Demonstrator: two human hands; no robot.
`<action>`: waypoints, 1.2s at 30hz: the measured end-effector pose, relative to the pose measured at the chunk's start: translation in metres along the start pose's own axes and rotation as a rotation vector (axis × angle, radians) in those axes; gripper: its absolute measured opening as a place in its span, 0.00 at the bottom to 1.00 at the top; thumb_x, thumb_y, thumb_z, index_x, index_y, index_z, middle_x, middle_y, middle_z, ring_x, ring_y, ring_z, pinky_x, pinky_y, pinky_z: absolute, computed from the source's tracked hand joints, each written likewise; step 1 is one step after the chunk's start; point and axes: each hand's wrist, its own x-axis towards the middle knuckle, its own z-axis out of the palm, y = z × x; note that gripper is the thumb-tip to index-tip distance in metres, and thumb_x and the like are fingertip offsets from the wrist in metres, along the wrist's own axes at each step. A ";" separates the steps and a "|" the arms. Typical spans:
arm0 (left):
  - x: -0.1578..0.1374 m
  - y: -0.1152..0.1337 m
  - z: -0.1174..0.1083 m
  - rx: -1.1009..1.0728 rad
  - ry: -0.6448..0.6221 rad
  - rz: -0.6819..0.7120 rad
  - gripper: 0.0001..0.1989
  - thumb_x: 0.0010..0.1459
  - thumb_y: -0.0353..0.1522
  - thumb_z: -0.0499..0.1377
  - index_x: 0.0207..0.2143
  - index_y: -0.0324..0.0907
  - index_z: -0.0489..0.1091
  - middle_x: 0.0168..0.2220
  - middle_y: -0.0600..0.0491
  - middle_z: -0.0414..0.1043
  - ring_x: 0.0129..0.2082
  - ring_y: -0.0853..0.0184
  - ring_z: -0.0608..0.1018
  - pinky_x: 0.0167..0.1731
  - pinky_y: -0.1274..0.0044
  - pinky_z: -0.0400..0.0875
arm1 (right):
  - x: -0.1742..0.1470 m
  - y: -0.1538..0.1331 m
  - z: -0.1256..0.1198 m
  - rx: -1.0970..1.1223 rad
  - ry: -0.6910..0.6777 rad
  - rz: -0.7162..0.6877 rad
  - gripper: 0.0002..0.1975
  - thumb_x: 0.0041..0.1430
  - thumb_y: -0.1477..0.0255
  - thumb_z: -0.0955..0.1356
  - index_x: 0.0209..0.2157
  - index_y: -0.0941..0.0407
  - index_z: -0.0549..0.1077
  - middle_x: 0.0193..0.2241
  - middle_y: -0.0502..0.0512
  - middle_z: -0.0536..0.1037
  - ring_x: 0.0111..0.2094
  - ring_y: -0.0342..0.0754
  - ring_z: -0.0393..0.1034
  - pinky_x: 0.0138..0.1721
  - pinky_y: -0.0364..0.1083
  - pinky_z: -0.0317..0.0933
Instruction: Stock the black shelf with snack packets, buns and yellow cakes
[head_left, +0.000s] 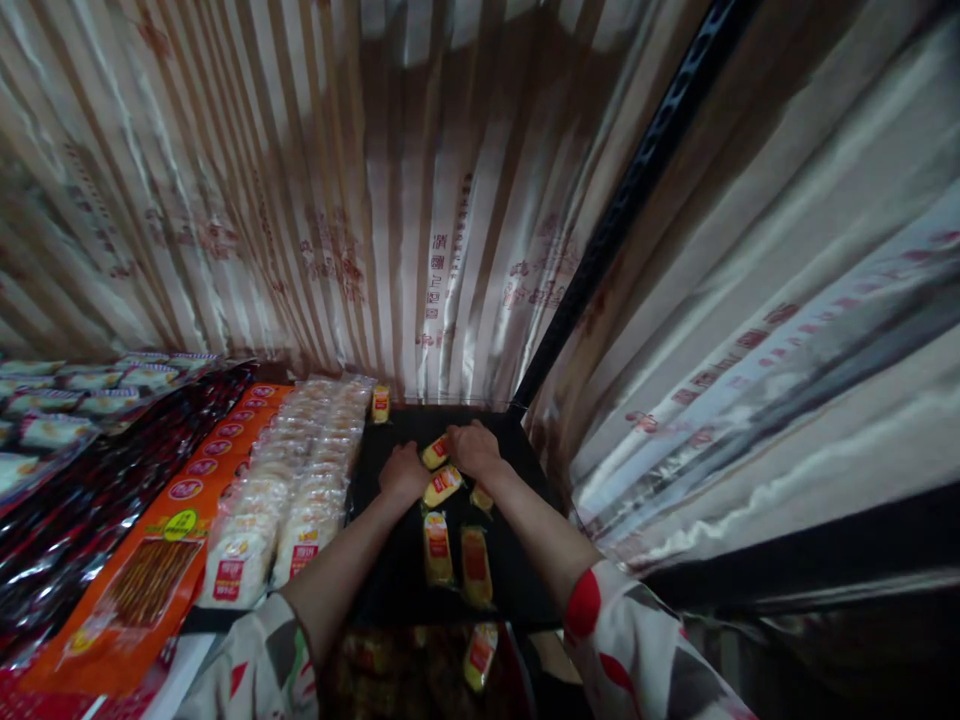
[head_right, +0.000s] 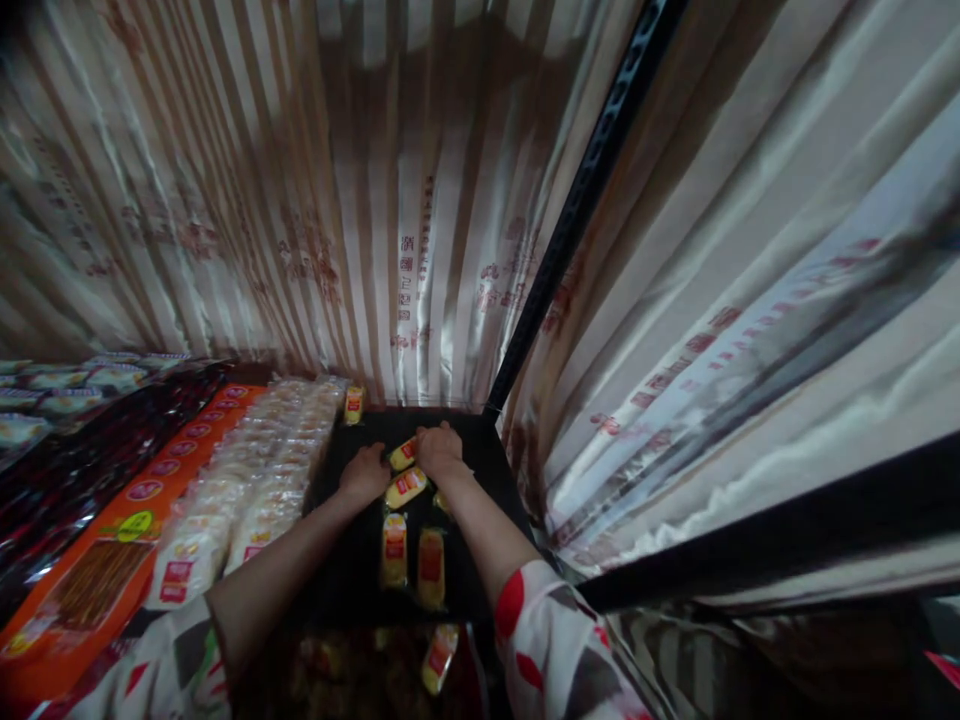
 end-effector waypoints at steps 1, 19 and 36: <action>0.004 0.001 0.003 -0.009 -0.009 0.000 0.18 0.56 0.28 0.50 0.49 0.38 0.66 0.47 0.42 0.69 0.46 0.60 0.74 0.43 0.75 0.66 | 0.002 -0.002 0.000 0.002 -0.001 -0.005 0.14 0.61 0.70 0.60 0.41 0.57 0.74 0.36 0.61 0.79 0.42 0.50 0.71 0.51 0.48 0.53; 0.014 -0.011 -0.008 -0.429 0.441 -0.174 0.17 0.56 0.23 0.50 0.48 0.35 0.67 0.45 0.43 0.72 0.45 0.64 0.74 0.47 0.77 0.66 | 0.051 -0.051 0.024 0.945 0.477 0.085 0.16 0.46 0.75 0.68 0.41 0.56 0.72 0.36 0.53 0.74 0.35 0.45 0.70 0.42 0.45 0.65; 0.022 -0.028 0.007 -0.593 0.414 -0.101 0.25 0.56 0.20 0.45 0.55 0.39 0.62 0.60 0.49 0.59 0.61 0.67 0.59 0.61 0.76 0.51 | 0.101 -0.089 0.041 1.112 0.390 0.184 0.24 0.45 0.78 0.67 0.48 0.59 0.66 0.32 0.50 0.76 0.34 0.44 0.72 0.44 0.45 0.65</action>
